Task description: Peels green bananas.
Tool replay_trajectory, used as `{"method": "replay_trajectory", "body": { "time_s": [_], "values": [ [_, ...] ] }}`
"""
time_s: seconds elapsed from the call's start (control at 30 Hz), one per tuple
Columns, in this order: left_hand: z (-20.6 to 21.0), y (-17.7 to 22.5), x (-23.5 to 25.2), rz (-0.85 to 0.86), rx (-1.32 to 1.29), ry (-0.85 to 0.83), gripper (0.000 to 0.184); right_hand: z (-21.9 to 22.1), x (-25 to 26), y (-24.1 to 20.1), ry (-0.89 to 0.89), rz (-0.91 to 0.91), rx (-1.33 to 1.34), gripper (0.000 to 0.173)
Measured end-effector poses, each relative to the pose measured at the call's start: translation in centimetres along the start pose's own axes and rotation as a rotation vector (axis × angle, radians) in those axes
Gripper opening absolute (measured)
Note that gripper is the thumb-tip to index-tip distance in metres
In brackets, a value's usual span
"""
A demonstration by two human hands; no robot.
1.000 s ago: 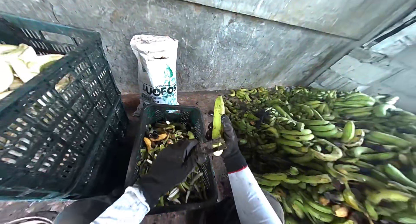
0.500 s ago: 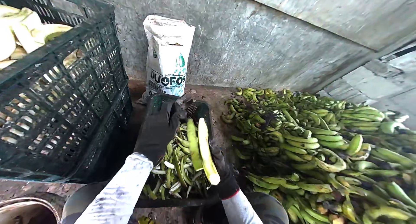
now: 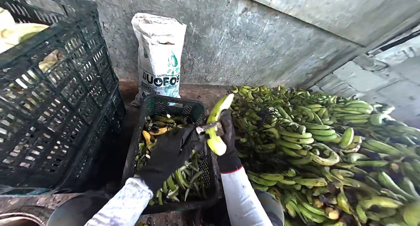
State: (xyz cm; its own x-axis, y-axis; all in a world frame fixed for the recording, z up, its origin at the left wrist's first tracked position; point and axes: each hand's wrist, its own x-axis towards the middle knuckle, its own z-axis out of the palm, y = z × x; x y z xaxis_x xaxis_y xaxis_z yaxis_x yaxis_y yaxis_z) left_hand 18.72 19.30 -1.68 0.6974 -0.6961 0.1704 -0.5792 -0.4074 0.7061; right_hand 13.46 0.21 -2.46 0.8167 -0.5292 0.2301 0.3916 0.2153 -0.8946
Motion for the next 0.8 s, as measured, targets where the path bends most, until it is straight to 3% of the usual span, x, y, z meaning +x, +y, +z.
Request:
{"method": "replay_trajectory", "body": {
  "time_s": [0.03, 0.13, 0.3, 0.43, 0.57, 0.63, 0.7, 0.8],
  "values": [
    [-0.3, -0.7, 0.8, -0.021, 0.016, 0.038, 0.061, 0.1, -0.7, 0.2, -0.135, 0.084, 0.045, 0.025],
    [-0.9, -3.1, 2.8, -0.137, 0.008, 0.101, 0.049, 0.2, -2.8, 1.0, -0.417, 0.313, 0.045, 0.040],
    [-1.0, -5.2, 3.7, -0.288, -0.072, 0.193, 0.045, -0.4, -4.0, 0.0, -0.418, 0.469, -0.046, 0.066],
    [-1.9, -4.7, 3.5, -0.206, -0.111, 0.201, 0.051, -1.4, -2.7, 0.2, -0.188, 0.293, -0.075, 0.066],
    [-0.6, -0.6, 1.5, -0.118, -0.005, 0.039, 0.062, -0.4, 0.6, 0.3, 0.089, 0.107, 0.032, 0.040],
    [0.9, -0.2, 0.7, -0.024, 0.094, 0.095, 0.070, 0.6, 2.0, 0.0, 0.185, 0.031, 0.132, 0.036],
    [1.8, -0.1, 0.1, 0.043, 0.152, 0.207, 0.073, 1.4, 2.8, -0.5, 0.276, -0.031, 0.202, 0.042],
    [2.1, -0.1, -0.5, 0.099, 0.230, 0.320, 0.069, 2.3, 3.1, -1.0, 0.408, -0.079, 0.243, 0.041]
  ]
}}
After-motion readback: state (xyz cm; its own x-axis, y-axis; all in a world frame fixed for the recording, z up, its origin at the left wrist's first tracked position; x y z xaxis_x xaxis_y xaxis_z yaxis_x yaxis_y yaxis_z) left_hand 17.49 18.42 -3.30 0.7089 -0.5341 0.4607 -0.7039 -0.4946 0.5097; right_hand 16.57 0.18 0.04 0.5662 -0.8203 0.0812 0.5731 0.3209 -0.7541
